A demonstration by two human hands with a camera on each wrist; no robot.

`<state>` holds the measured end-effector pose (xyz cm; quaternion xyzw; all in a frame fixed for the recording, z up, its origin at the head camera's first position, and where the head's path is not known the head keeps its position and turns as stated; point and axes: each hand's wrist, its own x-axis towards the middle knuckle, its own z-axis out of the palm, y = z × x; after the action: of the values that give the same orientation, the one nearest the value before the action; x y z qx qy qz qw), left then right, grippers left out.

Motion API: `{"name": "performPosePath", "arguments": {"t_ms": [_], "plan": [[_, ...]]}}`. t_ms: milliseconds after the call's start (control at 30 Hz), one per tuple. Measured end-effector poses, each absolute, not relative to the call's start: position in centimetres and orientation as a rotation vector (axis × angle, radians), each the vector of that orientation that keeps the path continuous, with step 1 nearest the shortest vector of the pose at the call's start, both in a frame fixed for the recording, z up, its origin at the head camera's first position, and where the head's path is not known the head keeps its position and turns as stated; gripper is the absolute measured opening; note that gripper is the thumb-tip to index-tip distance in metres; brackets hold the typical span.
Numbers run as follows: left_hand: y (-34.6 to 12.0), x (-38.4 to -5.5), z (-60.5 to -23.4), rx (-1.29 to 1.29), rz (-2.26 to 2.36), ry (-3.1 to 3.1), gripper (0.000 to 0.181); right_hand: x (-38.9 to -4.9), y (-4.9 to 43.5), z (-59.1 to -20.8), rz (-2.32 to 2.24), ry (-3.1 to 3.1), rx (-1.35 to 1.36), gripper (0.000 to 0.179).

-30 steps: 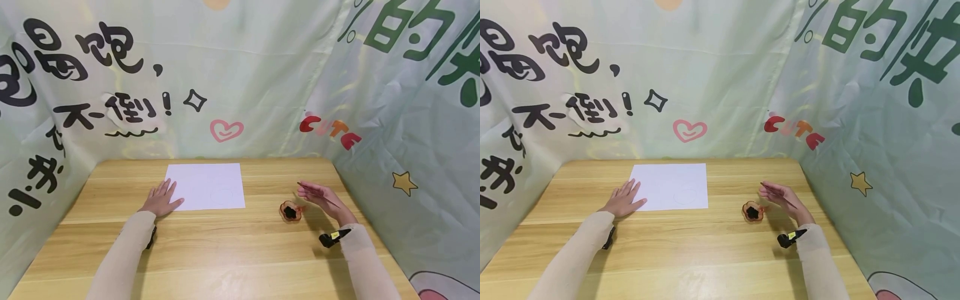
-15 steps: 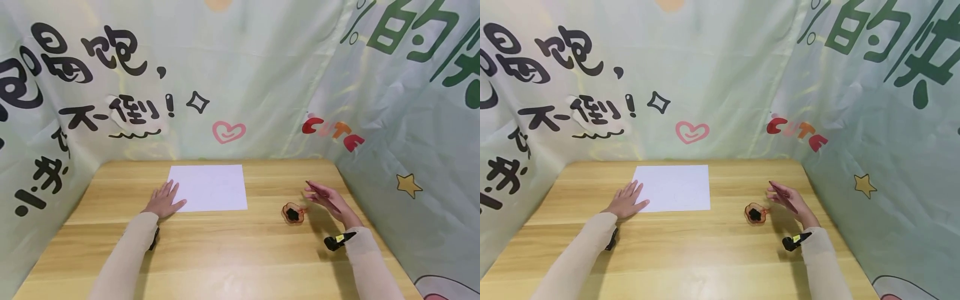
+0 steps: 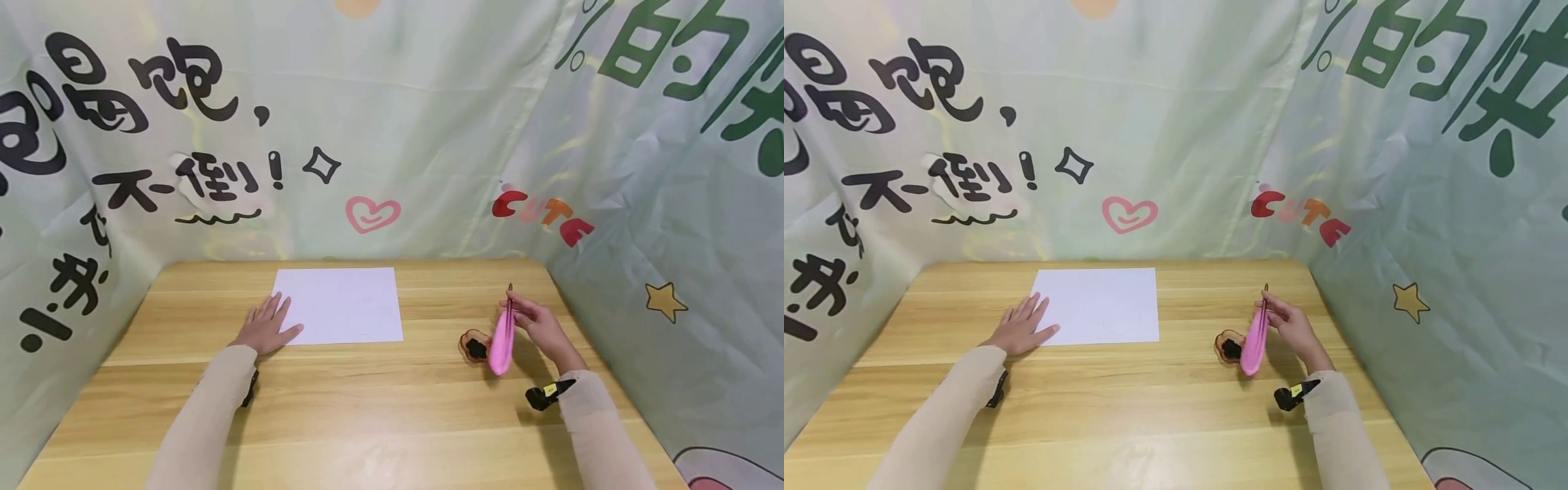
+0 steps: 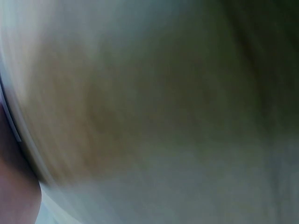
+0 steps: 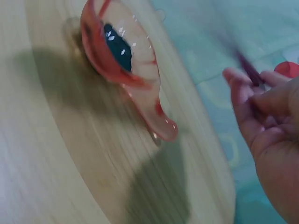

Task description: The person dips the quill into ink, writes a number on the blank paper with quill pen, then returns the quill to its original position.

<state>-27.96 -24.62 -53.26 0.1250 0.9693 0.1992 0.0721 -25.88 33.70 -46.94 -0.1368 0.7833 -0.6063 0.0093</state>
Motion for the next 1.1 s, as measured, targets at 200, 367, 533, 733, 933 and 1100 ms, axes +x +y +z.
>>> {"name": "performPosePath", "arguments": {"t_ms": [200,367,533,733,933,1100], "plan": [[-24.5,-27.8,-53.0,0.372,0.607,2.912,0.089,-25.9,33.2,-47.4,-2.407,1.94,-0.42,0.044],[-24.6,-27.9,-53.6,0.375,0.601,2.925,0.089,-26.0,32.5,-47.1,-2.559,1.797,-0.344,0.034],[-24.6,-27.9,-53.7,0.387,0.607,2.918,0.088,-26.0,32.1,-46.8,-2.554,1.794,-0.295,0.028],[-24.6,-27.8,-53.5,0.389,0.636,2.915,0.088,-25.8,32.3,-46.4,-2.486,1.871,-0.204,0.021],[-24.4,-27.7,-52.9,0.375,0.623,2.906,0.088,-25.3,32.7,-46.3,-2.294,2.069,-0.021,0.045],[-24.3,-27.7,-52.8,0.37,0.606,2.914,0.087,-24.7,33.1,-46.6,-2.056,2.22,0.081,0.051]]}}
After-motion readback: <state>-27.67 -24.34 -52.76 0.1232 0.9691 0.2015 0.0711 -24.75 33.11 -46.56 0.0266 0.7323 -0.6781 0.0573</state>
